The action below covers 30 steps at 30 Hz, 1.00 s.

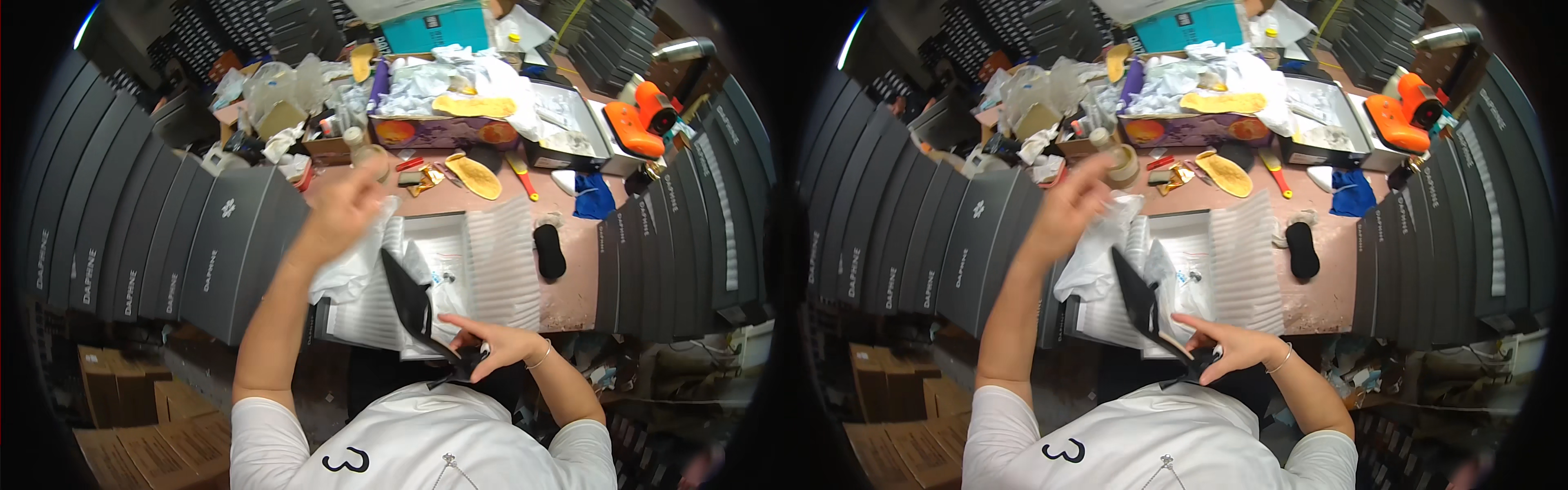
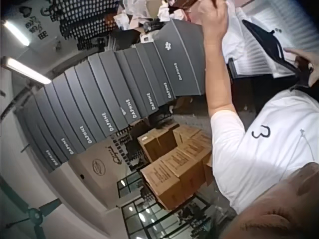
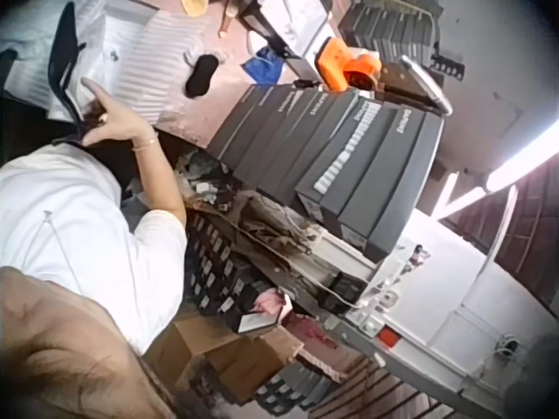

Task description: Inspecting black high-heeled shoes, placing them into fabric bags, and then into shoe boxes.

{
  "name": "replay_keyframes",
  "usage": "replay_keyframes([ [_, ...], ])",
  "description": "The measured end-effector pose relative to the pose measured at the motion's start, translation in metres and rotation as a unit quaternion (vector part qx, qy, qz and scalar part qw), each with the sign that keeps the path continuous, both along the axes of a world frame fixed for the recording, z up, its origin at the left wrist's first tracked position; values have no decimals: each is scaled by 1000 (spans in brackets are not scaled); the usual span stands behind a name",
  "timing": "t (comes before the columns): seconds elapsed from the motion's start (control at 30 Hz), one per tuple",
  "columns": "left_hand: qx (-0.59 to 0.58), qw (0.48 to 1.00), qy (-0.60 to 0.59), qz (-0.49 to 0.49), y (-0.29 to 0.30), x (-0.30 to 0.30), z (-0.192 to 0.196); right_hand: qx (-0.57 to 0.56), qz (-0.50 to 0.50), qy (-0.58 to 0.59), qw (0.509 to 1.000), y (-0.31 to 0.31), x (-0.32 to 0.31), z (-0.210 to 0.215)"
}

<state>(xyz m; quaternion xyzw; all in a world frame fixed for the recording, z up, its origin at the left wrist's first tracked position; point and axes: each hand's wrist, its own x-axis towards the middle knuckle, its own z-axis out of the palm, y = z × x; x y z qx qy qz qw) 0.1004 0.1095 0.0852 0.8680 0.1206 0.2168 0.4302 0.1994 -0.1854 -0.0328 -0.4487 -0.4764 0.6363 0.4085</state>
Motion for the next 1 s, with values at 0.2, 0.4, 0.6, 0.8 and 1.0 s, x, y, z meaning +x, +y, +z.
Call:
replay_keyframes([
  [0.2, -40, 907, 414, 73, 126, 32, -138, 51, -225, 7, 973, -10, 12, 20],
  [0.4, 209, 970, 57, 113, 36, 9, -5, 56, -312, 347, 883, -36, -6, 12],
  [0.6, 148, 980, 56, 122, -19, -54, -35, 61, -329, 328, 883, -33, -23, 9],
  [0.8, 166, 961, 217, 31, -59, -88, -84, 8, -314, 262, 913, -33, -41, 21],
  [1.0, -18, 998, -60, 28, -112, -74, -44, 3, -290, 133, 948, -34, -58, 22],
])
